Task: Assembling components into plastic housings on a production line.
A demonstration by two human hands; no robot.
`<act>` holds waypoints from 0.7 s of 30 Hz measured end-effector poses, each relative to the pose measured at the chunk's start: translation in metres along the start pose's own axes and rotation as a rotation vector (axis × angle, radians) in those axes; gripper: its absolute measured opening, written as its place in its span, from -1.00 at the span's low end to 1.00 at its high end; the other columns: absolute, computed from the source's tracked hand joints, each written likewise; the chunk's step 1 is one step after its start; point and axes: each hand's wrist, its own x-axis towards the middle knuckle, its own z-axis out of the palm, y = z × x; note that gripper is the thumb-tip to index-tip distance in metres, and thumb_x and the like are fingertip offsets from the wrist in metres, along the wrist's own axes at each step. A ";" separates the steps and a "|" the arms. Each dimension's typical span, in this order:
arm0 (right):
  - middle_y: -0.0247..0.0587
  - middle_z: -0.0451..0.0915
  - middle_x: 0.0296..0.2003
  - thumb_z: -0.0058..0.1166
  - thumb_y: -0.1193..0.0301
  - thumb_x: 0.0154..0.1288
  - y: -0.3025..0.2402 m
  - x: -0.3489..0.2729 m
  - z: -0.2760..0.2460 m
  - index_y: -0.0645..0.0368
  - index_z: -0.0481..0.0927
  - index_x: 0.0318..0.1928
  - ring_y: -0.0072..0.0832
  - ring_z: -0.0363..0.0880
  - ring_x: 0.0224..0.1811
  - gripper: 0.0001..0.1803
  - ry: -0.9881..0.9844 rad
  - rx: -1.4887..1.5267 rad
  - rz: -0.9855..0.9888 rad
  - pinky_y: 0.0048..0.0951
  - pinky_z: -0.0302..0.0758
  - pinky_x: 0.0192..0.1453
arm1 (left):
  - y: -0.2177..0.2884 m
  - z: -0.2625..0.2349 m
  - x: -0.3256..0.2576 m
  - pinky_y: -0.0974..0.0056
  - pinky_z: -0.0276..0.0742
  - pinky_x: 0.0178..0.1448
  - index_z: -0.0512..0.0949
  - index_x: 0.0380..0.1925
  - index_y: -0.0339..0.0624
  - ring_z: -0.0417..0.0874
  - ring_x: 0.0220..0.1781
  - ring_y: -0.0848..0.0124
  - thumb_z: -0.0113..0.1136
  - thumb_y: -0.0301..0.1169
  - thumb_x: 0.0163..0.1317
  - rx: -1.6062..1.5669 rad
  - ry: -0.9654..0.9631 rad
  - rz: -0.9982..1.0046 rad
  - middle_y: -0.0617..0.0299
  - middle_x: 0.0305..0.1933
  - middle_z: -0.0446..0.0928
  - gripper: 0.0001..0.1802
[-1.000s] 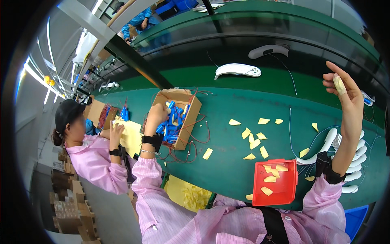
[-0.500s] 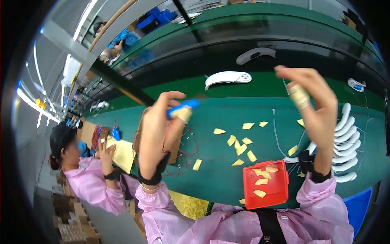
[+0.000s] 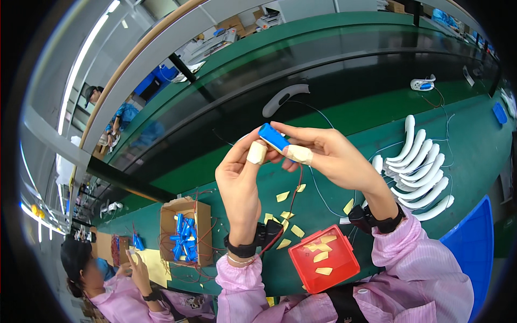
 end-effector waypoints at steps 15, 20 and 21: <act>-0.07 0.70 -0.17 -0.03 0.50 0.45 0.005 0.002 0.019 0.16 0.37 0.37 -0.48 0.54 -0.37 -0.51 0.164 -0.446 -0.133 -0.43 0.53 -0.18 | -0.009 0.006 0.002 0.36 0.63 -0.02 0.63 0.02 -0.42 0.71 -0.19 0.43 0.17 -0.46 0.38 0.190 0.176 0.133 0.08 -0.17 0.69 -0.71; 0.00 0.70 -0.14 -0.01 0.50 0.44 0.014 0.003 0.023 0.26 0.40 0.30 -0.34 0.66 -0.27 -0.55 0.275 -0.335 -0.170 -0.37 0.54 -0.16 | -0.010 0.011 0.007 0.33 0.65 -0.03 0.62 0.01 -0.43 0.70 -0.18 0.43 0.15 -0.50 0.36 0.116 0.196 0.097 0.06 -0.10 0.67 -0.72; 0.00 0.70 -0.14 -0.01 0.50 0.44 0.013 0.004 0.023 0.26 0.40 0.30 -0.34 0.66 -0.27 -0.55 0.275 -0.337 -0.169 -0.37 0.54 -0.16 | -0.009 0.013 0.007 0.30 0.66 -0.06 0.61 0.01 -0.44 0.69 -0.18 0.43 0.13 -0.52 0.36 0.083 0.196 0.089 0.04 -0.04 0.66 -0.71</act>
